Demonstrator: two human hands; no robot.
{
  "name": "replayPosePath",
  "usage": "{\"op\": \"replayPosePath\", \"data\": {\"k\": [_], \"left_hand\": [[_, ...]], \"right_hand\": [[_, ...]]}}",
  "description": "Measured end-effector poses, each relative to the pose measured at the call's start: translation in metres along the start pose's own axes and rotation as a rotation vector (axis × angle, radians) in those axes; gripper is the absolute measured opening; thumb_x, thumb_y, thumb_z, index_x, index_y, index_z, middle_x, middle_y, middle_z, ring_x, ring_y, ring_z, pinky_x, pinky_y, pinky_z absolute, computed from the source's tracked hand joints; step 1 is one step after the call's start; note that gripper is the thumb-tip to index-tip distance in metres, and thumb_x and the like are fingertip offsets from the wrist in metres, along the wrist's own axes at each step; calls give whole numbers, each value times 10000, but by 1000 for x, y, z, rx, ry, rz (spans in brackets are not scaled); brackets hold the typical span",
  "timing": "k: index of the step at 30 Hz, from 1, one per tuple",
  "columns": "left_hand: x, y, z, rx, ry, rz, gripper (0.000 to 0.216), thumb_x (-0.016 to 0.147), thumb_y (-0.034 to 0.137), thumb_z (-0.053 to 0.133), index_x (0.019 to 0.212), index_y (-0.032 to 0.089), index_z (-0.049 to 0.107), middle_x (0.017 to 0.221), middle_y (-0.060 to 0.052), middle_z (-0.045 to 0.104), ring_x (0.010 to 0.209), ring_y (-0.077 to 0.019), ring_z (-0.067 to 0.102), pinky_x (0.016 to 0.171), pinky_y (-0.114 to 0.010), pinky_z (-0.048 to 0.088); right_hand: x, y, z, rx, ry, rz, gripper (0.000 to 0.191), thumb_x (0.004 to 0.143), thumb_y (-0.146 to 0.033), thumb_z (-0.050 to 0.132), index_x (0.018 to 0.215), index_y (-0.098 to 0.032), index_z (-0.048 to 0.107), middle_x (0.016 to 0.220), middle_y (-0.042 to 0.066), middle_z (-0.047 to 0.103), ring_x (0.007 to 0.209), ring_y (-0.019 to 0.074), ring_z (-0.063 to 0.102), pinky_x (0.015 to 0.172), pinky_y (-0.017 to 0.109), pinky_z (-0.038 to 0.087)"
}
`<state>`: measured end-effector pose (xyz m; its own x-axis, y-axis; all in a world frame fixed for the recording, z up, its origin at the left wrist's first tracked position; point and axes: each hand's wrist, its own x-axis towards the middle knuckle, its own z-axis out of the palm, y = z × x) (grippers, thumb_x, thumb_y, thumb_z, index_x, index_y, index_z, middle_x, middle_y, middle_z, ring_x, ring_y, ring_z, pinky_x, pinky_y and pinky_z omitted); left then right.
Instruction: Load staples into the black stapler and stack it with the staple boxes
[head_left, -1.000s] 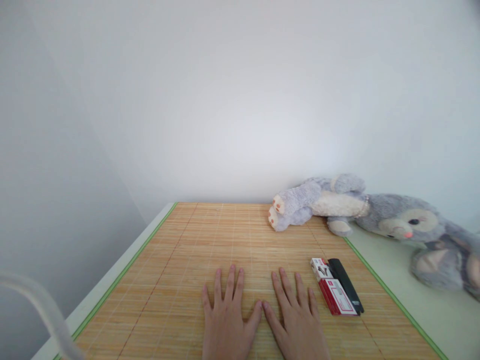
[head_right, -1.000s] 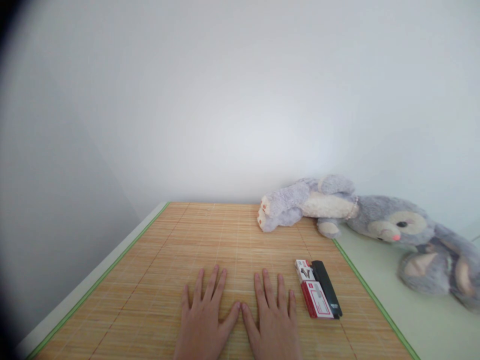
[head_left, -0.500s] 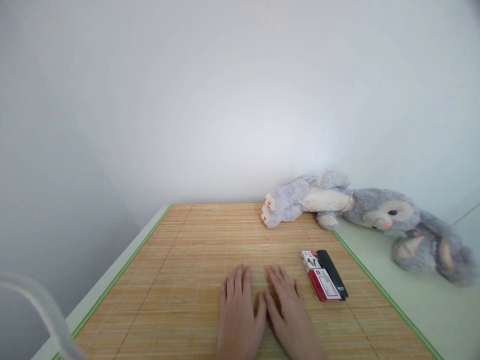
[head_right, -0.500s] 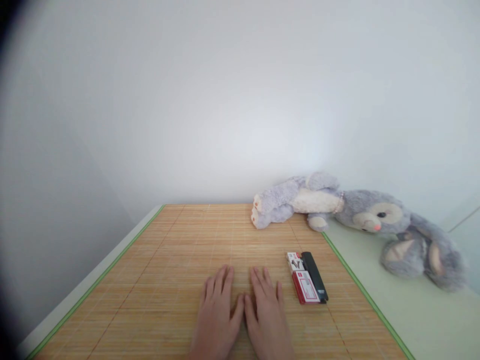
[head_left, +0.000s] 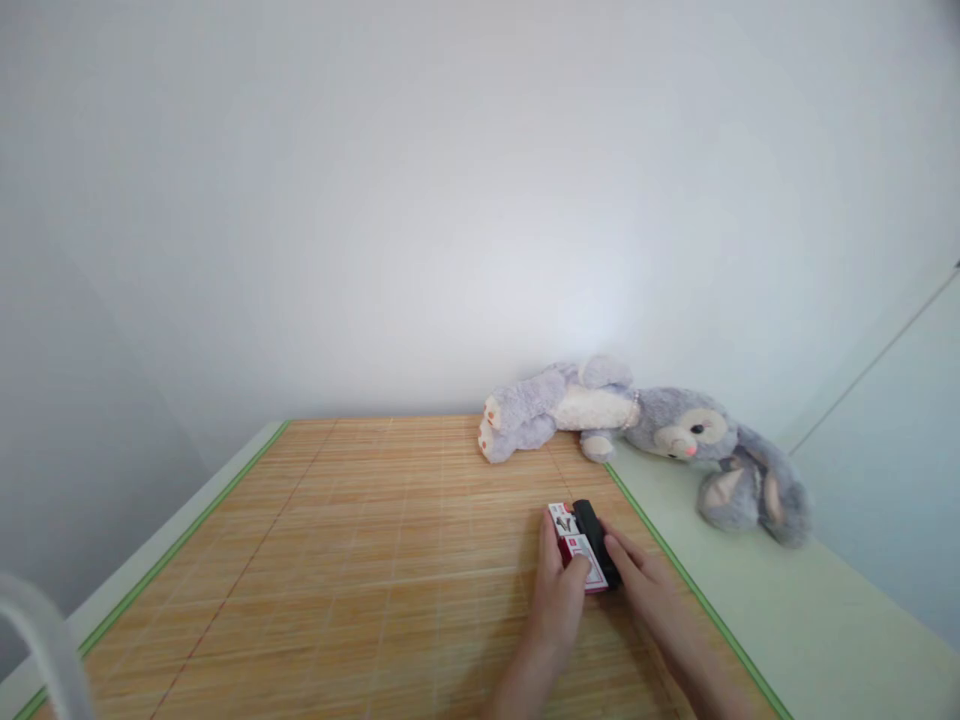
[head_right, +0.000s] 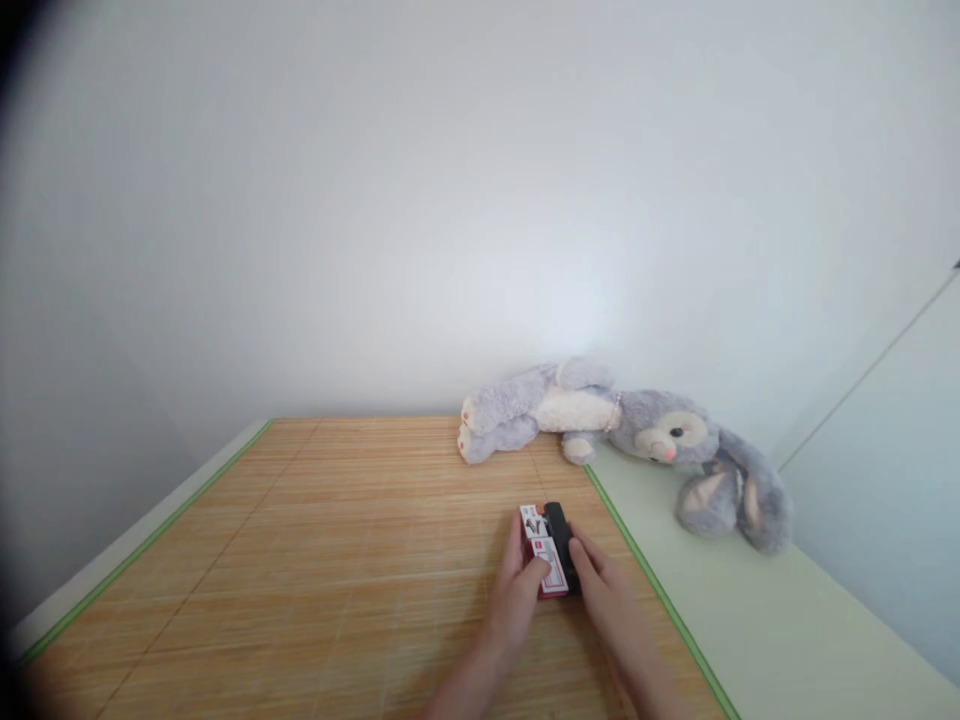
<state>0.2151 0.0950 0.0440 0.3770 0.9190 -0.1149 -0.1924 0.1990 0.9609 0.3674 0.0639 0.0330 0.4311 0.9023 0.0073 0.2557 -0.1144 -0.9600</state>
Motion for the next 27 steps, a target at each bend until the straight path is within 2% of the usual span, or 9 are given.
{"op": "replayPosePath", "data": {"k": [2,4,8,12,16,19,22,25,27], "left_hand": [[-1,-3,-7,4,2,21,945,772,212,625,1623,211,216,1584,-62,462,1457,-257,438,1229,-357,325],[-5,-4,-24,14,8,55,937,772,179,583,1626,195,199,1597,-68,441,1450,-239,449,1208,-344,363],[-25,3,-79,91,87,86,899,781,156,503,1623,144,186,1622,-88,391,1436,-213,470,1175,-344,417],[-52,16,-127,348,196,62,871,792,135,492,1619,172,223,1612,-70,408,1456,-218,443,1199,-347,394],[-67,18,-143,432,203,78,915,775,75,463,1631,188,161,1627,-51,383,1465,-183,426,1202,-309,389],[-71,16,-142,492,175,89,971,758,61,468,1639,178,76,1652,-68,325,1488,-187,386,1215,-317,374],[-76,15,-139,633,179,131,1008,754,61,477,1640,177,8,1686,-76,223,1535,-204,283,1260,-365,300],[-84,11,-142,776,209,182,997,724,49,480,1639,186,108,1702,-51,163,1566,-222,181,1297,-408,201],[-89,8,-148,831,258,172,961,737,68,486,1633,194,162,1691,-53,216,1556,-234,226,1294,-425,222]], "right_hand": [[-5,-4,10,-24,-48,-38,669,884,-611,556,1362,-152,648,1360,114,670,1287,295,619,1167,494,419],[-14,-14,27,-22,-84,-52,657,885,-608,564,1343,-148,662,1327,114,691,1252,299,642,1141,496,447],[-35,-39,74,22,-212,-83,625,915,-576,560,1363,-148,646,1331,117,688,1236,293,653,1101,468,488],[-55,-60,119,23,-293,-97,589,931,-562,539,1347,-163,661,1310,111,703,1201,287,673,1044,436,528],[-62,-69,147,-45,-243,-84,541,883,-537,604,1262,-166,711,1100,104,780,978,274,739,890,375,584],[-60,-71,153,-103,-199,-104,468,869,-483,624,1198,-164,718,968,78,774,815,239,716,768,337,569],[-58,-68,148,-145,-217,-120,426,889,-452,590,1181,-169,716,928,56,753,768,218,680,720,323,537],[-56,-60,135,-193,-182,-119,450,888,-461,580,1206,-169,705,961,57,741,783,221,666,728,329,523],[-55,-55,126,-213,-155,-117,470,883,-473,582,1220,-167,700,1005,69,735,837,234,668,766,337,520]]}}
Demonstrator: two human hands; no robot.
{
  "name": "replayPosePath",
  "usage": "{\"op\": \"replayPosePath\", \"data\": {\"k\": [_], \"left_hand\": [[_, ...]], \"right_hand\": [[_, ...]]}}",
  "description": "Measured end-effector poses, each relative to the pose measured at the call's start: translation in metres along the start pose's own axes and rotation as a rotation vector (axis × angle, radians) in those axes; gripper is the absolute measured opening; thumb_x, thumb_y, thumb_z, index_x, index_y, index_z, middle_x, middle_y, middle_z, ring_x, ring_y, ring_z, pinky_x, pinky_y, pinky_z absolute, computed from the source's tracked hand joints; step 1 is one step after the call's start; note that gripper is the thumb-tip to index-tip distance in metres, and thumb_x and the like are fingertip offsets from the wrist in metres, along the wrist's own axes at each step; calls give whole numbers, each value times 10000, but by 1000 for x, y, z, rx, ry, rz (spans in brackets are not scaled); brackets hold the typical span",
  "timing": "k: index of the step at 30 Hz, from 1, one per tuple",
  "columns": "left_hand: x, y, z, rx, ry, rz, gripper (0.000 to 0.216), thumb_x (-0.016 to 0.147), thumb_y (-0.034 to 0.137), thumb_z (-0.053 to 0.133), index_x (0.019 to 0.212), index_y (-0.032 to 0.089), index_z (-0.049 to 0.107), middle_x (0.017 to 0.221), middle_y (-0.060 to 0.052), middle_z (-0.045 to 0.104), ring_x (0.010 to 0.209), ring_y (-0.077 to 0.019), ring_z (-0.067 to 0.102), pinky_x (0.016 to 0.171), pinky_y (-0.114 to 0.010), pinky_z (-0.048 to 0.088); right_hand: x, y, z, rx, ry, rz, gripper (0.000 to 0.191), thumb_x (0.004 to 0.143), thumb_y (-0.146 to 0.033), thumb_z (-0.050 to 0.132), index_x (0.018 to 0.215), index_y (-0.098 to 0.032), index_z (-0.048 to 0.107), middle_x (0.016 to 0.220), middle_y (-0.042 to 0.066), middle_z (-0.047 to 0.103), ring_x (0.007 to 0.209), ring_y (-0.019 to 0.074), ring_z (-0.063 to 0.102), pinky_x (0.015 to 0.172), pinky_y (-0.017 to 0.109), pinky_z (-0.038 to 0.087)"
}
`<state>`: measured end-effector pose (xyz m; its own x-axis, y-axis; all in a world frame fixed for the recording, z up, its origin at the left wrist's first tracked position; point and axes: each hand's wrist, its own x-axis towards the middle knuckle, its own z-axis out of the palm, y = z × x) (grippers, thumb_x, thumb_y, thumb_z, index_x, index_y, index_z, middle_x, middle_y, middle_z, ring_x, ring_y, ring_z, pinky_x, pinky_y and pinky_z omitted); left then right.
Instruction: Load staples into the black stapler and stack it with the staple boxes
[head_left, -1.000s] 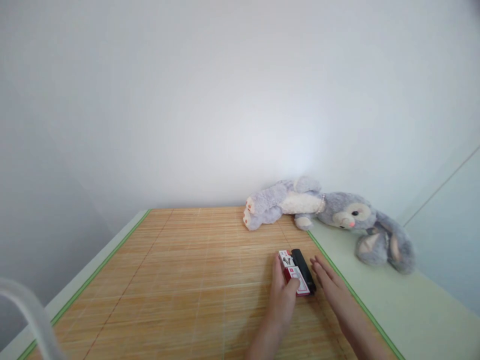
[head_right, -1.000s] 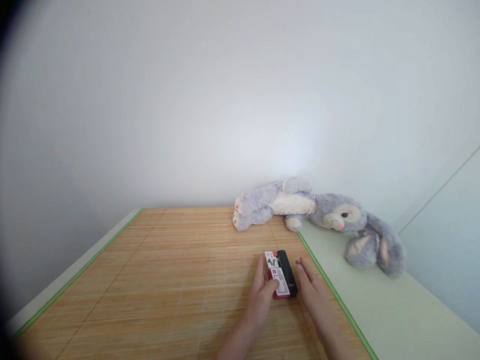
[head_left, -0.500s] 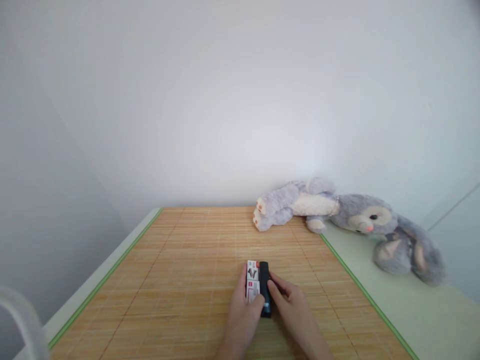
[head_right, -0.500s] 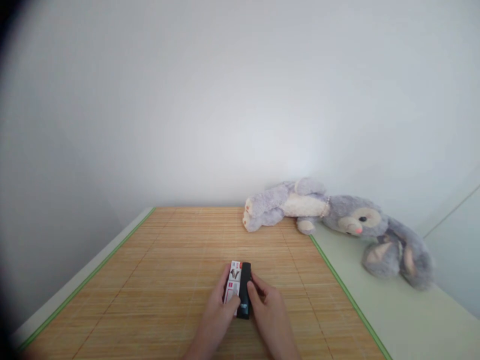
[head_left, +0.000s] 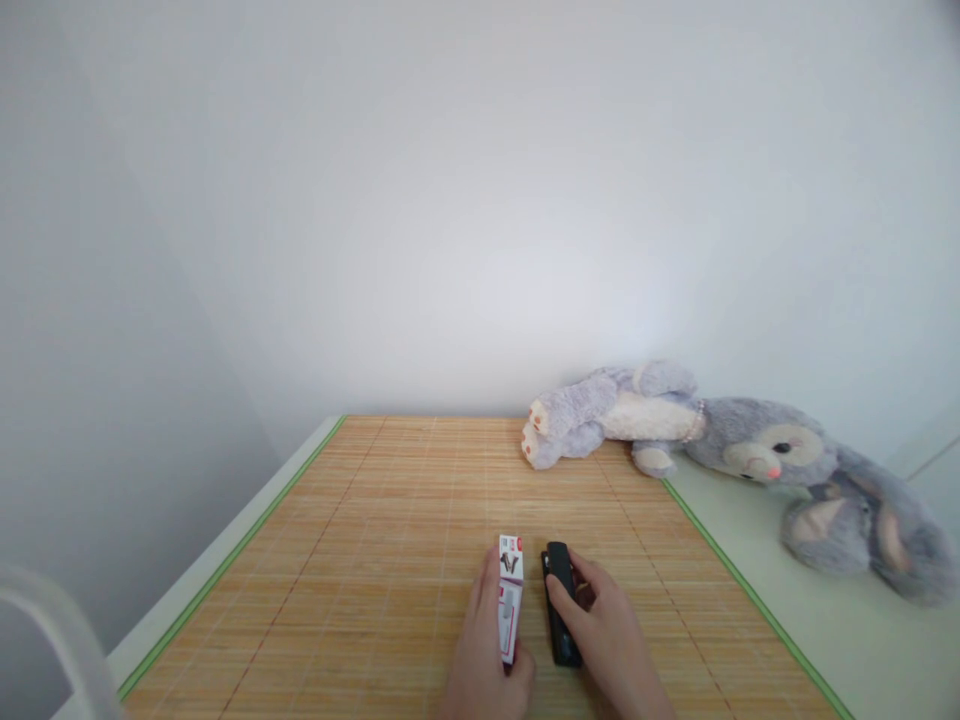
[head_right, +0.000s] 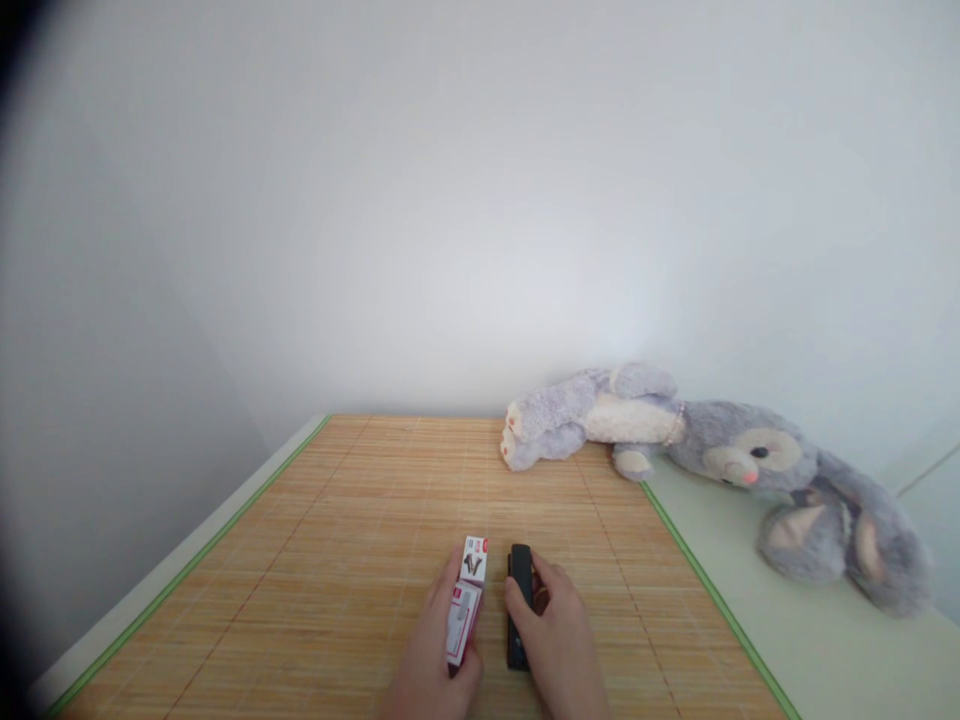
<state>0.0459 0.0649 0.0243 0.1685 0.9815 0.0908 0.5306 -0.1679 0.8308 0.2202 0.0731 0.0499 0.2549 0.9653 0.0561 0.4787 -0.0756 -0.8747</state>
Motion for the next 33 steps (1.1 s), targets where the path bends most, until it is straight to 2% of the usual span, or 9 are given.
{"op": "replayPosePath", "data": {"k": [3,5,11,13,17,20,25,29,33], "left_hand": [[4,-12,-11,26,104,-82,859,830,145,469,1630,181,159,1662,-72,309,1515,-238,341,1262,-438,313],[15,-19,-22,38,174,-95,802,873,175,446,1625,164,165,1659,-77,319,1518,-230,334,1259,-429,315],[52,-38,-46,50,217,35,666,915,146,414,1573,147,307,1632,-92,367,1531,-200,299,1286,-414,239],[44,-43,-49,69,261,61,620,927,144,410,1544,178,366,1604,-86,398,1511,-209,338,1278,-441,265],[3,-59,-46,208,362,124,589,846,98,457,1412,247,530,1490,-83,488,1398,-256,471,1188,-496,403],[-16,-68,-42,340,343,175,572,797,84,488,1334,255,588,1399,-95,551,1291,-278,542,1100,-508,469],[-2,-56,-51,513,250,148,432,883,127,483,1274,243,626,1345,-92,588,1231,-265,554,1047,-473,475],[15,-39,-62,583,273,180,434,953,144,428,1339,251,596,1354,-76,591,1242,-242,535,1046,-452,452],[14,-20,-51,562,351,255,222,943,273,536,1092,272,701,1218,-65,647,1150,-265,567,995,-464,441]], "right_hand": [[-3,6,-7,4,-1,1,483,893,-491,567,1229,-171,700,1034,73,727,877,240,666,798,342,516],[-4,7,-9,12,-19,-5,472,898,-497,560,1211,-177,711,1028,69,724,860,235,663,784,338,514],[-4,12,-6,-22,-31,5,512,890,-521,567,1220,-154,701,975,68,706,839,238,652,771,345,502],[-3,14,-6,-29,-48,3,510,892,-524,566,1215,-153,699,966,66,702,841,238,649,772,346,499],[-2,16,-5,-24,-58,10,497,894,-511,563,1226,-159,679,1055,76,705,888,239,657,809,347,502],[-3,15,-4,-23,-45,32,499,889,-483,563,1263,-161,639,1118,84,701,939,240,663,845,348,505],[-5,11,-6,-66,-83,60,452,873,-412,560,1273,-201,577,1005,49,710,898,229,681,810,336,504],[-8,3,-15,-149,-131,42,385,870,-350,531,1231,-221,565,901,21,700,818,216,679,758,327,489],[-10,-4,-23,-212,-170,-18,325,833,-293,540,1145,-228,603,1006,38,716,882,213,677,810,321,479]]}}
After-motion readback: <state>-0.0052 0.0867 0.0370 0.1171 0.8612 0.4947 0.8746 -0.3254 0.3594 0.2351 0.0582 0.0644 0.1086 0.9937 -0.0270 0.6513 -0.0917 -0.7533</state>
